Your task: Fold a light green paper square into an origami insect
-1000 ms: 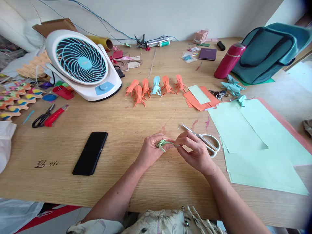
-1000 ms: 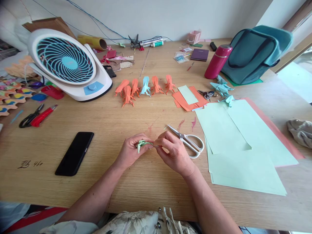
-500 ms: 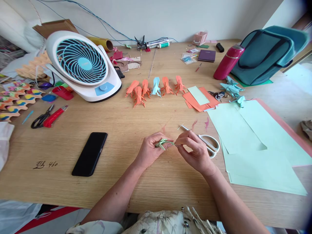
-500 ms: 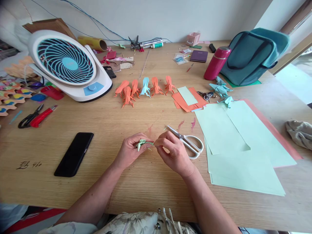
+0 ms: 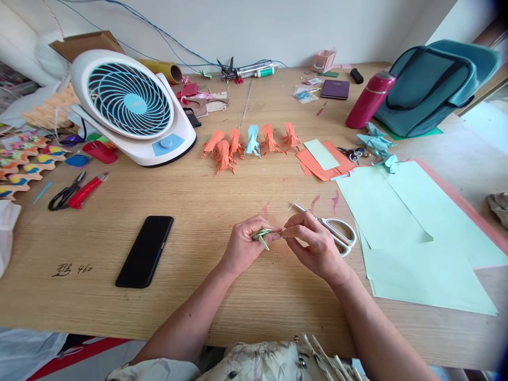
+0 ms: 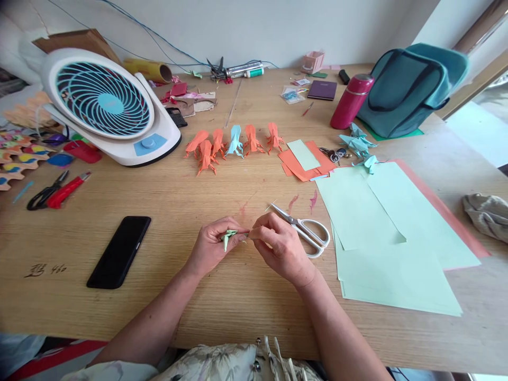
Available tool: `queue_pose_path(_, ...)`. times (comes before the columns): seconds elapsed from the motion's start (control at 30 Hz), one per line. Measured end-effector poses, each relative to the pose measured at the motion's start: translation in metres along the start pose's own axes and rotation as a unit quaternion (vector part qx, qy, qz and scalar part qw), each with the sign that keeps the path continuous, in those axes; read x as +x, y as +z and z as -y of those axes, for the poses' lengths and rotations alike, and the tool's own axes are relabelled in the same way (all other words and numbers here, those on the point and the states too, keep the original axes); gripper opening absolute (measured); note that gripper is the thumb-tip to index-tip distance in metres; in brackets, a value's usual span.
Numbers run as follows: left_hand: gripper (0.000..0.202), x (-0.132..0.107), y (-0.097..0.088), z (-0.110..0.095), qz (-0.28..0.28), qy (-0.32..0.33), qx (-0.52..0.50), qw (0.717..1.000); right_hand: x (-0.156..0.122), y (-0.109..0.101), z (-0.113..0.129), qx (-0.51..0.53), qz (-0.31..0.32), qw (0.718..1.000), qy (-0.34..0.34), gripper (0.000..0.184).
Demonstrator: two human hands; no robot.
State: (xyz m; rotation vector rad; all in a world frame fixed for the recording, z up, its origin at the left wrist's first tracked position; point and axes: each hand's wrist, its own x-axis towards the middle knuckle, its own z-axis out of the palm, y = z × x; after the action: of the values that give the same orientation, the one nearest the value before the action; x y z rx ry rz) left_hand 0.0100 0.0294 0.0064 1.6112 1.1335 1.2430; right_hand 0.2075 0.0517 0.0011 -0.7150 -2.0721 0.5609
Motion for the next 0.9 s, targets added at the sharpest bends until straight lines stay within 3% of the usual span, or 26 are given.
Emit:
queue_pose_path(0.1,0.007,0.0,-0.002,0.004,-0.014,0.042,0.029,0.999,0.002,-0.004,0.001,0.096,0.017,0.991,0.091,0.018)
queue_pose_path(0.17,0.008,-0.001,-0.004,0.005,-0.021,0.075,0.055,0.996,0.003,-0.007,0.002,0.214,0.038,0.957,0.19,0.015)
queue_pose_path(0.23,0.01,-0.001,-0.004,0.005,-0.012,0.1,0.075,0.992,0.004,-0.009,0.001,0.321,0.059,0.906,0.269,0.019)
queue_pose_path(0.33,0.009,-0.002,-0.004,0.005,0.007,0.121,0.104,0.987,0.003,-0.006,-0.001,0.384,0.07,0.869,0.305,0.021)
queue_pose_path(0.6,0.004,-0.001,-0.005,0.008,0.064,0.138,0.131,0.98,-0.001,0.003,-0.004,0.313,0.096,0.889,0.321,0.022)
queue_pose_path(0.8,0.004,0.0,-0.006,0.006,0.08,0.109,0.123,0.983,0.004,-0.003,0.005,0.233,0.096,0.917,0.309,0.026)
queue_pose_path(0.9,0.008,0.0,-0.006,0.005,0.084,0.08,0.103,0.988,0.005,-0.006,0.005,0.235,0.11,0.915,0.307,0.03)
